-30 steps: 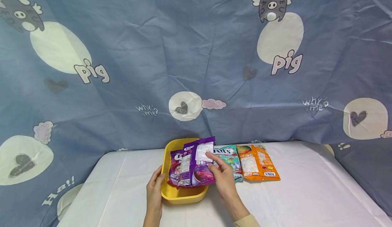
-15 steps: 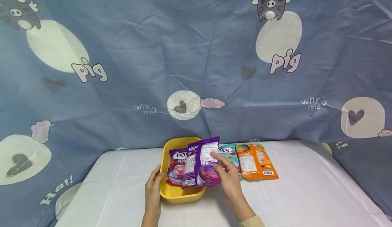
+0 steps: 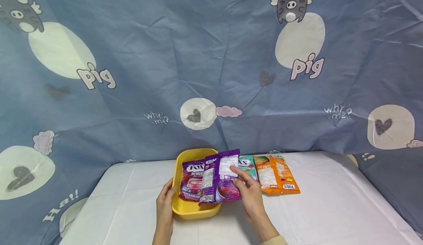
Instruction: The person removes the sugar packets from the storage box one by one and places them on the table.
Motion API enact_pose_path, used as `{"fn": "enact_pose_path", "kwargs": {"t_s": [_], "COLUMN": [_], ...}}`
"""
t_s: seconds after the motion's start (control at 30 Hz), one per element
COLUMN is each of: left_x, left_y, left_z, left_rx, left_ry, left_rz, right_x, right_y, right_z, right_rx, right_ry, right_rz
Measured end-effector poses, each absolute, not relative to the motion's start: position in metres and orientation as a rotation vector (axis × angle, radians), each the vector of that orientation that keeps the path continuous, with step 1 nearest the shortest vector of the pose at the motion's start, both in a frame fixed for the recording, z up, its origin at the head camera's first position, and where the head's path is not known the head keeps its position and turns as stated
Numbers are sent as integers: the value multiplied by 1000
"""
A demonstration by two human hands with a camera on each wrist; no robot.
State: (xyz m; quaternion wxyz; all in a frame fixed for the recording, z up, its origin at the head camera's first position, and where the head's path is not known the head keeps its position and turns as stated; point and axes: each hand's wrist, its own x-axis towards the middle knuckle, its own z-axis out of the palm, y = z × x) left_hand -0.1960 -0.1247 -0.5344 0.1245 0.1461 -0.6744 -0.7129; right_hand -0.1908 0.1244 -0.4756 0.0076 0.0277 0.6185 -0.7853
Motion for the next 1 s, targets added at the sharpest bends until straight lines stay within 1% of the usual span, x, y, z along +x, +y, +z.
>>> {"fn": "enact_pose_path", "kwargs": {"t_s": [0.7, 1.0], "left_x": [-196, -199], "left_y": [-126, -126], "left_z": [-534, -535], "left_rx": [419, 485], "left_ry": [-1986, -1998], "left_rz": [-2058, -2087], "right_x": [-185, -179], "right_y": [143, 147], "right_z": [-477, -482], "right_rx": [175, 163], "right_ry": [1894, 1900], "right_rz": [-2425, -2421]}}
